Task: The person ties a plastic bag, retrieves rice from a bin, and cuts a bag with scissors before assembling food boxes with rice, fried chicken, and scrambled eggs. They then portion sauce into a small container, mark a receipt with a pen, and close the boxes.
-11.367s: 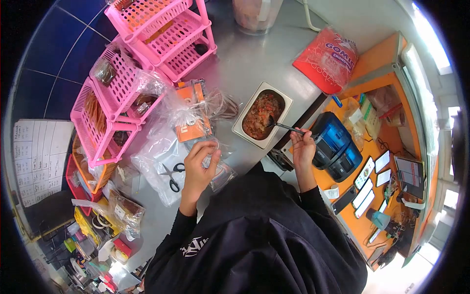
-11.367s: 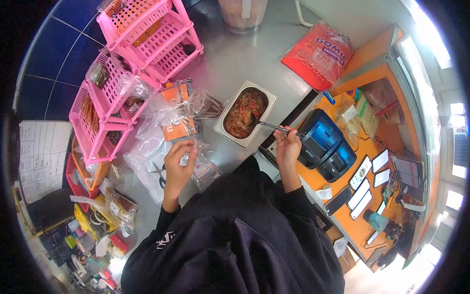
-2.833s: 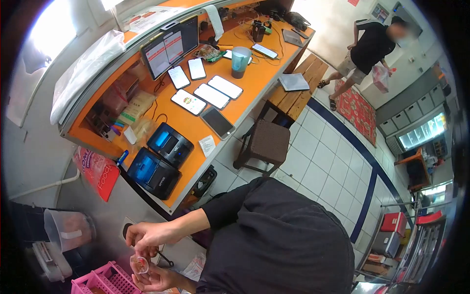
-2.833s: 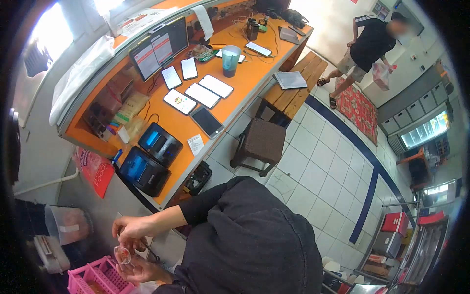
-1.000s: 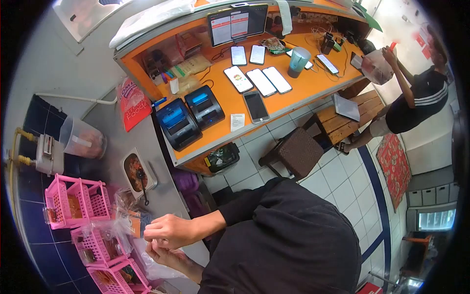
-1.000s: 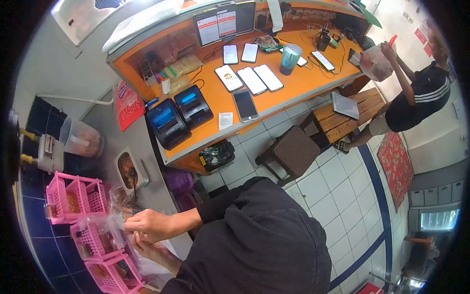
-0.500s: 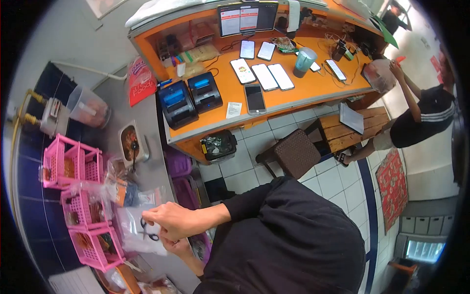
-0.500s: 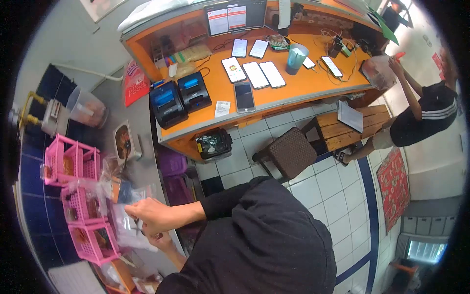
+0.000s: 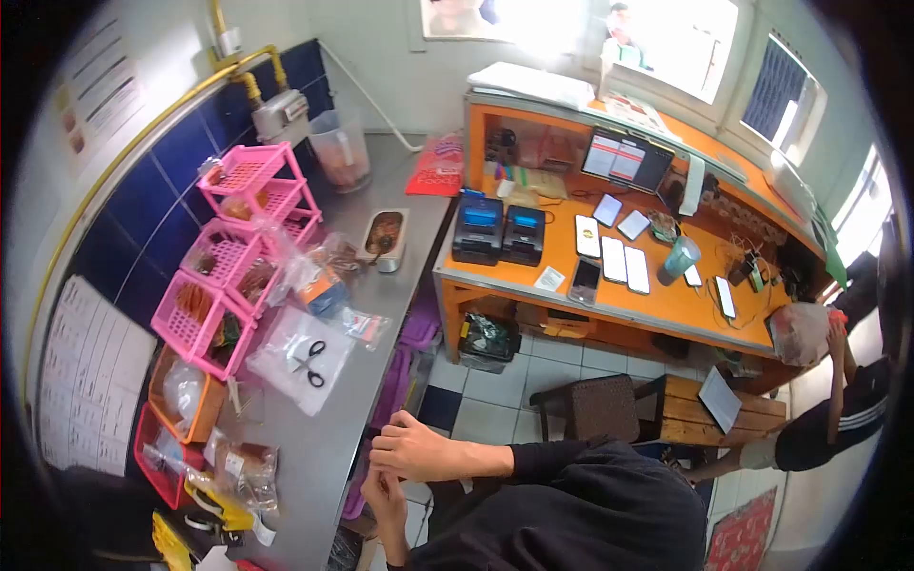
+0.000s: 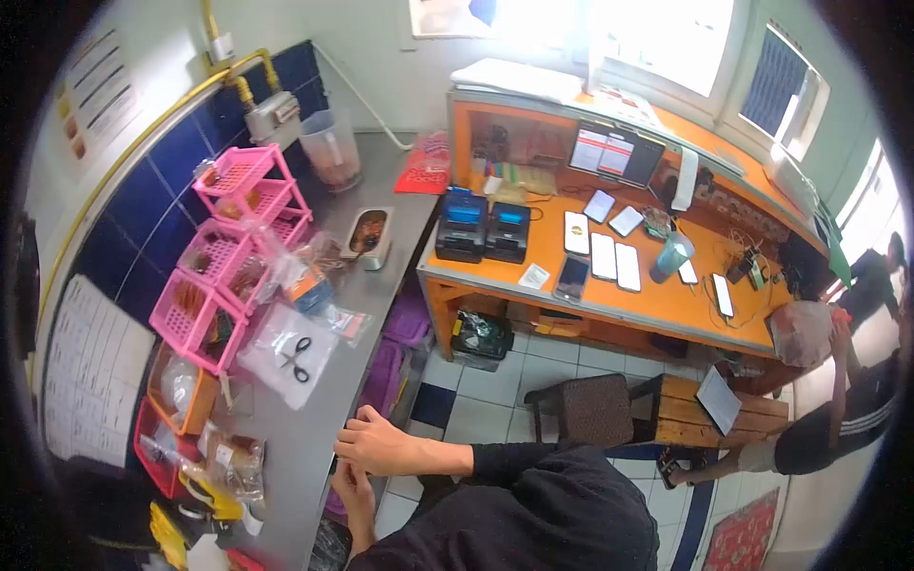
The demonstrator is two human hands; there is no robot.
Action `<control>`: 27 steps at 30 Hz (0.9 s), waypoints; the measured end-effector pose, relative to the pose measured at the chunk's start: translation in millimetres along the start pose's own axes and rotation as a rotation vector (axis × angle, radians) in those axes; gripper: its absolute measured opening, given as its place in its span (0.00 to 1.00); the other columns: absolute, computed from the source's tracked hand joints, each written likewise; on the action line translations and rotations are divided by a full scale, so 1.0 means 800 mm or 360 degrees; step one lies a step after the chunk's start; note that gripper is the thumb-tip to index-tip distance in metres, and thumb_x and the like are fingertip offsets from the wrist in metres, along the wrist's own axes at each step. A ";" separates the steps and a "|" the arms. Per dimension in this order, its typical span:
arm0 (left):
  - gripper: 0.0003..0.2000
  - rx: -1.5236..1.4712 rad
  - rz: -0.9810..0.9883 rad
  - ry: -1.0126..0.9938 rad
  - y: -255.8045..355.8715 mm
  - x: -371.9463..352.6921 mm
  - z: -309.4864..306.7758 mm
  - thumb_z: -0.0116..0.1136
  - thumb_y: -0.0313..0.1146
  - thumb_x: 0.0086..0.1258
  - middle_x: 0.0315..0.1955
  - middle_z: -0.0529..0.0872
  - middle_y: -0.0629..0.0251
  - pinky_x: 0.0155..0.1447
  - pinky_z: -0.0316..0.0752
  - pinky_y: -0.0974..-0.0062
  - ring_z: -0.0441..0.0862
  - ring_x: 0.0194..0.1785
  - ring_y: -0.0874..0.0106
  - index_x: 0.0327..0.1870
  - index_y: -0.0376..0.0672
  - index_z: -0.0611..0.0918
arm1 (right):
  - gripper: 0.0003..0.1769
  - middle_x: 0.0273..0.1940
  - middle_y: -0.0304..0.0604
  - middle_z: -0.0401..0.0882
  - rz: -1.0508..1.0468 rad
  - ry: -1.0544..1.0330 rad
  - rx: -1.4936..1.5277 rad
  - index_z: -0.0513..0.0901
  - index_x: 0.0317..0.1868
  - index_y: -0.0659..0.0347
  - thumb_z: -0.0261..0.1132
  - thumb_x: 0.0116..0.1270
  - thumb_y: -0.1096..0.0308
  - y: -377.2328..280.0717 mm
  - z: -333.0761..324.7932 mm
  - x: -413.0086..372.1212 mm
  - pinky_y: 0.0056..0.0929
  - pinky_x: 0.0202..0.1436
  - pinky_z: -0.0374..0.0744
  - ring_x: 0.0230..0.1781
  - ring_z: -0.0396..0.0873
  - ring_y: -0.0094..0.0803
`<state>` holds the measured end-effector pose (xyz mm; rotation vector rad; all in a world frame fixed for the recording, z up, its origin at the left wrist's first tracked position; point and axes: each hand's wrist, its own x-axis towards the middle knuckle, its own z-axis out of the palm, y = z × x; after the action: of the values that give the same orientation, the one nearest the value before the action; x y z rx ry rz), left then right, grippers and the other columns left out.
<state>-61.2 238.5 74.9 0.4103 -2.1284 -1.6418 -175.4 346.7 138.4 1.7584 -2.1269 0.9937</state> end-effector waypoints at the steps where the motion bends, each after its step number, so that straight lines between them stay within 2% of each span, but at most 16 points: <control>1: 0.10 0.0093 0.0073 0.0037 0.001 -0.008 -0.009 0.47 0.30 0.72 0.19 0.72 0.66 0.27 0.61 0.79 0.67 0.25 0.81 0.35 0.31 0.75 | 0.08 0.31 0.35 0.70 -0.0027 0.0055 0.0047 0.73 0.34 0.54 0.63 0.57 0.64 -0.011 0.003 0.005 0.32 0.45 0.63 0.36 0.71 0.29; 3: 0.13 0.0045 0.0074 0.0026 0.000 -0.024 -0.032 0.45 0.33 0.74 0.19 0.74 0.65 0.27 0.62 0.77 0.68 0.24 0.80 0.34 0.32 0.75 | 0.07 0.31 0.36 0.70 -0.0064 0.0163 0.0158 0.73 0.34 0.54 0.62 0.59 0.65 -0.035 0.011 0.012 0.32 0.45 0.64 0.36 0.72 0.30; 5: 0.16 0.0021 0.0072 0.0001 0.000 -0.037 -0.064 0.43 0.37 0.76 0.19 0.75 0.63 0.27 0.63 0.76 0.69 0.24 0.80 0.32 0.32 0.75 | 0.07 0.32 0.36 0.72 0.0036 0.0170 0.0280 0.74 0.36 0.55 0.64 0.60 0.66 -0.060 0.031 0.016 0.30 0.48 0.66 0.37 0.73 0.30; 6: 0.18 0.0110 0.0130 -0.0017 0.002 -0.043 -0.081 0.42 0.40 0.77 0.22 0.79 0.60 0.27 0.65 0.76 0.71 0.24 0.78 0.33 0.32 0.76 | 0.07 0.33 0.36 0.73 0.0088 0.0182 0.0343 0.75 0.36 0.56 0.65 0.60 0.66 -0.074 0.043 0.020 0.30 0.49 0.67 0.37 0.73 0.31; 9: 0.19 0.0095 0.0162 0.0247 -0.008 -0.067 -0.122 0.42 0.41 0.77 0.24 0.79 0.60 0.30 0.67 0.76 0.73 0.27 0.77 0.33 0.33 0.77 | 0.07 0.35 0.37 0.74 0.0442 0.0039 0.0916 0.76 0.37 0.57 0.65 0.61 0.68 -0.122 0.070 0.030 0.29 0.50 0.67 0.38 0.74 0.33; 10: 0.18 -0.0119 0.0021 0.0262 -0.002 -0.079 -0.136 0.42 0.40 0.77 0.27 0.80 0.62 0.34 0.70 0.75 0.74 0.30 0.75 0.36 0.34 0.77 | 0.07 0.34 0.39 0.77 0.0475 0.0159 0.0976 0.76 0.38 0.60 0.65 0.63 0.70 -0.138 0.077 0.036 0.28 0.47 0.71 0.37 0.77 0.32; 13: 0.17 0.0078 0.0097 0.0432 0.007 -0.093 -0.175 0.41 0.39 0.76 0.32 0.80 0.63 0.40 0.72 0.76 0.77 0.36 0.74 0.38 0.34 0.77 | 0.07 0.33 0.40 0.79 0.0891 0.0091 0.1444 0.77 0.37 0.63 0.65 0.63 0.71 -0.162 0.112 0.037 0.28 0.42 0.75 0.36 0.80 0.28; 14: 0.13 0.0227 0.0158 0.0483 0.010 -0.099 -0.185 0.43 0.34 0.75 0.37 0.81 0.62 0.45 0.73 0.77 0.78 0.40 0.74 0.40 0.33 0.77 | 0.07 0.32 0.40 0.81 0.0832 0.0207 0.1413 0.76 0.38 0.66 0.65 0.63 0.73 -0.167 0.128 0.034 0.26 0.38 0.78 0.35 0.80 0.24; 16: 0.08 -0.0234 0.0092 0.0581 0.025 -0.106 -0.190 0.47 0.31 0.74 0.40 0.80 0.62 0.47 0.71 0.78 0.76 0.42 0.75 0.41 0.36 0.77 | 0.06 0.33 0.40 0.81 0.0904 0.0195 0.1471 0.77 0.39 0.66 0.64 0.64 0.74 -0.177 0.146 0.029 0.25 0.39 0.78 0.35 0.80 0.24; 18: 0.04 -0.0156 0.0014 0.0784 -0.003 -0.123 -0.215 0.50 0.23 0.70 0.38 0.81 0.61 0.48 0.73 0.78 0.79 0.41 0.74 0.39 0.33 0.78 | 0.05 0.33 0.40 0.81 0.0863 0.0119 0.1431 0.77 0.39 0.67 0.64 0.64 0.76 -0.192 0.154 0.038 0.24 0.40 0.78 0.36 0.80 0.25; 19: 0.04 -0.0199 0.0013 0.0774 0.003 -0.130 -0.226 0.51 0.23 0.69 0.37 0.81 0.61 0.48 0.74 0.78 0.79 0.41 0.74 0.39 0.33 0.78 | 0.05 0.33 0.40 0.80 0.0808 0.0102 0.1356 0.77 0.39 0.67 0.63 0.64 0.77 -0.200 0.156 0.041 0.24 0.40 0.79 0.36 0.80 0.25; 21: 0.03 -0.0241 0.0017 0.0858 0.007 -0.147 -0.242 0.51 0.22 0.70 0.36 0.80 0.63 0.46 0.75 0.78 0.79 0.41 0.75 0.39 0.33 0.77 | 0.04 0.33 0.41 0.81 0.0975 0.0037 0.1932 0.79 0.38 0.67 0.64 0.64 0.77 -0.214 0.178 0.039 0.23 0.39 0.78 0.33 0.80 0.23; 23: 0.04 -0.0305 0.0013 0.0995 0.007 -0.168 -0.255 0.51 0.23 0.71 0.34 0.79 0.64 0.44 0.76 0.78 0.79 0.40 0.76 0.39 0.33 0.77 | 0.07 0.36 0.41 0.79 0.0941 -0.0219 0.1850 0.77 0.40 0.67 0.64 0.63 0.80 -0.224 0.177 0.052 0.21 0.41 0.78 0.37 0.79 0.24; 25: 0.04 -0.0462 0.0026 0.1083 0.002 -0.185 -0.271 0.50 0.24 0.72 0.33 0.78 0.65 0.42 0.76 0.79 0.79 0.38 0.77 0.39 0.32 0.76 | 0.09 0.36 0.41 0.79 0.0974 -0.0215 0.1928 0.75 0.42 0.66 0.64 0.62 0.81 -0.247 0.198 0.059 0.20 0.41 0.77 0.37 0.79 0.23; 27: 0.05 -0.0346 0.0044 0.1215 -0.003 -0.200 -0.284 0.49 0.25 0.73 0.32 0.77 0.66 0.40 0.77 0.80 0.79 0.36 0.78 0.40 0.33 0.75 | 0.11 0.36 0.41 0.78 0.0916 -0.0250 0.1980 0.74 0.43 0.66 0.65 0.61 0.83 -0.261 0.221 0.066 0.20 0.43 0.77 0.39 0.79 0.23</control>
<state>189.9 122.2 98.0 0.7809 -1.3709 -1.3725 49.5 184.4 110.0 1.5304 -2.2960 2.8580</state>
